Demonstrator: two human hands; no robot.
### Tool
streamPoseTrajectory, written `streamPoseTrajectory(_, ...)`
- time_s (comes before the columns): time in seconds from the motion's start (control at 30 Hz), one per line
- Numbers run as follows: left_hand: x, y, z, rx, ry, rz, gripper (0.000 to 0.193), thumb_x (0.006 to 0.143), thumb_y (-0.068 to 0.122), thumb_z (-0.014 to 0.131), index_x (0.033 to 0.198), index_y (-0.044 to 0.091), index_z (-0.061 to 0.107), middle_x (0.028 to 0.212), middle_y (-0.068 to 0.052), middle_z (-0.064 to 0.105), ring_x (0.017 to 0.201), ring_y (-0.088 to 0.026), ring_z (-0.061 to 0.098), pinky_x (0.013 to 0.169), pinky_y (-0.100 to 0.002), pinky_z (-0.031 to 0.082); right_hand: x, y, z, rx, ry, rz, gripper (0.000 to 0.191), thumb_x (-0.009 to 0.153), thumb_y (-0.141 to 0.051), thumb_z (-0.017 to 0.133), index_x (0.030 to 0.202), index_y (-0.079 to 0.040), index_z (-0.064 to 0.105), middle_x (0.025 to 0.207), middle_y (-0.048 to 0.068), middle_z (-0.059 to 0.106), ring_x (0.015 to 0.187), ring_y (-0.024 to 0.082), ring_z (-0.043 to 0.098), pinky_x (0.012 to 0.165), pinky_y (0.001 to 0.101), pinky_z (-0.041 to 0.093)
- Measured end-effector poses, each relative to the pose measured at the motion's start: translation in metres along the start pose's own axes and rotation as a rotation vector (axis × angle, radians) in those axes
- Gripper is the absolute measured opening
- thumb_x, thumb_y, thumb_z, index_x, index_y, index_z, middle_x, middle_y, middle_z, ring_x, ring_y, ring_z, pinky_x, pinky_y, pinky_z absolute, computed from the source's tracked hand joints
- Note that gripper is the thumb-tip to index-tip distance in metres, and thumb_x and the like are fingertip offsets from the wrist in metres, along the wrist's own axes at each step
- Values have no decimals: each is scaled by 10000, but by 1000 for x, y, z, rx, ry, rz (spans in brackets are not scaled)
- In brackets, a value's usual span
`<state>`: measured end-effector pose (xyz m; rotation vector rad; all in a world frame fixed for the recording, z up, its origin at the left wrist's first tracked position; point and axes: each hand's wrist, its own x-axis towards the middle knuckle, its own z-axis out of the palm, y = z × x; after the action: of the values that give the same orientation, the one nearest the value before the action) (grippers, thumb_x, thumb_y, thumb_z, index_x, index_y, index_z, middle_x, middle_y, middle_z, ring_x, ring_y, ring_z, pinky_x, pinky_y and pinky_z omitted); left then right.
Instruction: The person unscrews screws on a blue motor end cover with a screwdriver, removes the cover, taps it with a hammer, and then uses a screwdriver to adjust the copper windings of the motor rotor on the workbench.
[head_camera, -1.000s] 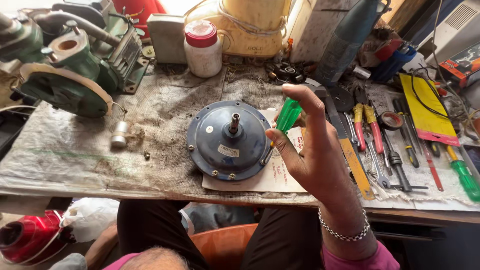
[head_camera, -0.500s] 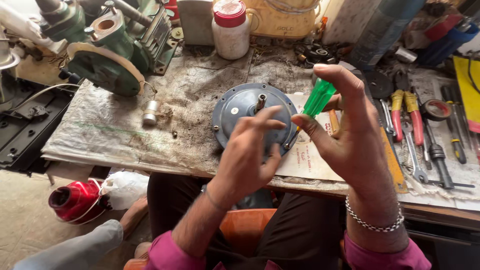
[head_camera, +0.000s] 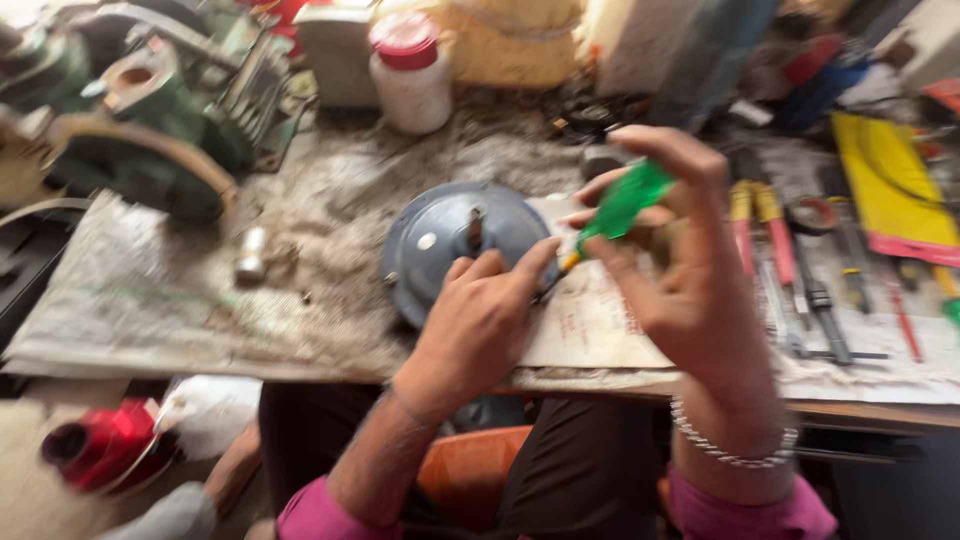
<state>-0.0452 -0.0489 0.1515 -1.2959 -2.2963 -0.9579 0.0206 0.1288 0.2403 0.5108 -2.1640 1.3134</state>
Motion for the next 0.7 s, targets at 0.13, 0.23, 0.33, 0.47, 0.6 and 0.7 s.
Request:
streamPoseTrajectory(0.13,-12,-2,-4,149,33,45,698,859,32,606,1534,32,431,1039,-7,703,990,-224,592,853,-404,415,-5,-10,2,-54,45,15,541,1068,141,605,1501,-57,346,1243,124,597,1117,211,682,989,327,610)
streamPoseTrajectory(0.23,-17,-6,-8,156,66,80,669,882,28,617,1527,24,441,1065,-43,691,992,-252,592,859,-420,426,-10,-7,4,-148,53,76,420,1118,89,567,1484,-16,390,1248,134,610,1117,219,701,997,313,605)
streamPoseTrajectory(0.33,-22,-22,-16,-88,118,55,686,879,35,668,1524,14,436,1041,-87,674,980,-275,621,889,-427,490,-10,4,1,-406,1,125,226,1156,96,516,1378,59,505,1203,195,667,1111,300,696,932,368,567)
streamPoseTrajectory(0.47,-52,-54,-46,-109,359,-50,588,990,-115,571,1530,40,400,1131,-159,685,992,-277,703,942,-368,584,-5,22,-1,-324,-9,23,131,1210,25,487,1334,45,522,1142,147,627,1116,217,683,996,306,569)
streamPoseTrajectory(0.6,-86,-96,-87,104,281,-470,732,895,-15,693,1565,59,407,971,-152,732,848,-273,740,763,-387,618,-4,27,-1,-319,-21,27,129,1191,20,494,1315,44,519,1136,146,628,1120,223,678,991,320,571)
streamPoseTrajectory(0.7,-100,-111,-102,305,225,-546,717,883,48,745,1531,90,440,1019,-116,757,878,-239,748,753,-362,632,-8,22,2,-337,-42,25,134,1199,74,525,1329,50,511,1140,182,653,1121,268,696,1003,357,593)
